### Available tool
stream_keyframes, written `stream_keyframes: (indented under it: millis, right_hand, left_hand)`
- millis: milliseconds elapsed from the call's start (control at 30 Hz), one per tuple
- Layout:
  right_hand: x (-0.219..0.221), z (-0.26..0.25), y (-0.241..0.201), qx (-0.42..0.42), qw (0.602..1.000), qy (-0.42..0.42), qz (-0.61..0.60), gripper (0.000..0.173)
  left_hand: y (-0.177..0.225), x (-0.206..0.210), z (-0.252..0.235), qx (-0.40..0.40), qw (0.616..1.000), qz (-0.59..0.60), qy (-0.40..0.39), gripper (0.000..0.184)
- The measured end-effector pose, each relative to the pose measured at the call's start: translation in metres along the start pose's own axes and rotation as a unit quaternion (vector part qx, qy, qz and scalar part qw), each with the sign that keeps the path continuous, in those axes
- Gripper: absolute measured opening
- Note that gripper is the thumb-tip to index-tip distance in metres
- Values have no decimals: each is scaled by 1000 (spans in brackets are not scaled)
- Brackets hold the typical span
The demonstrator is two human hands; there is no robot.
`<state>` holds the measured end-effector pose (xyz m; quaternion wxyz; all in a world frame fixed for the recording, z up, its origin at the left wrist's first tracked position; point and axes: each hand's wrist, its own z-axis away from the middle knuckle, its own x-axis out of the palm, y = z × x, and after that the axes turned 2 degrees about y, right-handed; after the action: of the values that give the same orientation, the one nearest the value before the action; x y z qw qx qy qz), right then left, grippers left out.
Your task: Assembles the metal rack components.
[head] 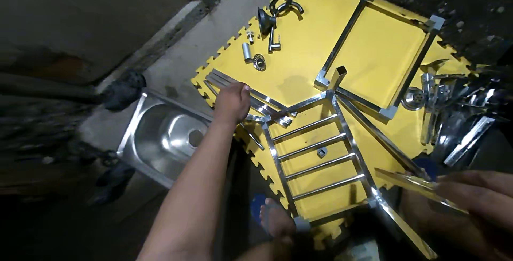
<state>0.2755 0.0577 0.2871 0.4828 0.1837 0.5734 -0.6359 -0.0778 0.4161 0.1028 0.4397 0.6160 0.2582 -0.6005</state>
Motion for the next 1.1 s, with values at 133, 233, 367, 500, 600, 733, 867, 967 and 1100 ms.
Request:
stream_keyframes:
  millis: [133, 233, 367, 500, 600, 733, 867, 967, 1100]
  right_hand:
    - [-7, -4, -1, 4, 1000, 1, 18, 33]
    - [13, 2, 16, -34, 995, 77, 50, 29]
    - [24, 14, 18, -51, 990, 121, 54, 30]
    - [29, 29, 10, -52, 992, 106, 31, 36]
    - [38, 36, 2, -51, 994, 85, 37, 46]
    - [62, 35, -34, -42, 998, 30, 26, 48]
    - [122, 38, -87, -93, 995, -33, -20, 46]
    - [156, 38, -108, -133, 984, -115, -18, 54]
    - [158, 28, -104, -83, 987, -137, 6, 58]
  left_hand:
    - [7, -10, -7, -34, 997, -20, -61, 48]
    - [14, -15, -8, -40, 989, -103, -100, 48]
    - [51, -22, 21, 61, 978, -197, 21, 38]
    - [120, -26, 94, 117, 977, -124, 124, 42]
    - [166, -17, 187, 6, 999, 0, 40, 43]
    - [210, 21, 307, -99, 956, 230, -151, 72]
    - [263, 42, 388, -107, 935, 328, -85, 72]
    - [250, 55, 423, -116, 940, 314, -60, 42]
    - [178, 91, 462, -196, 862, 465, 41, 25]
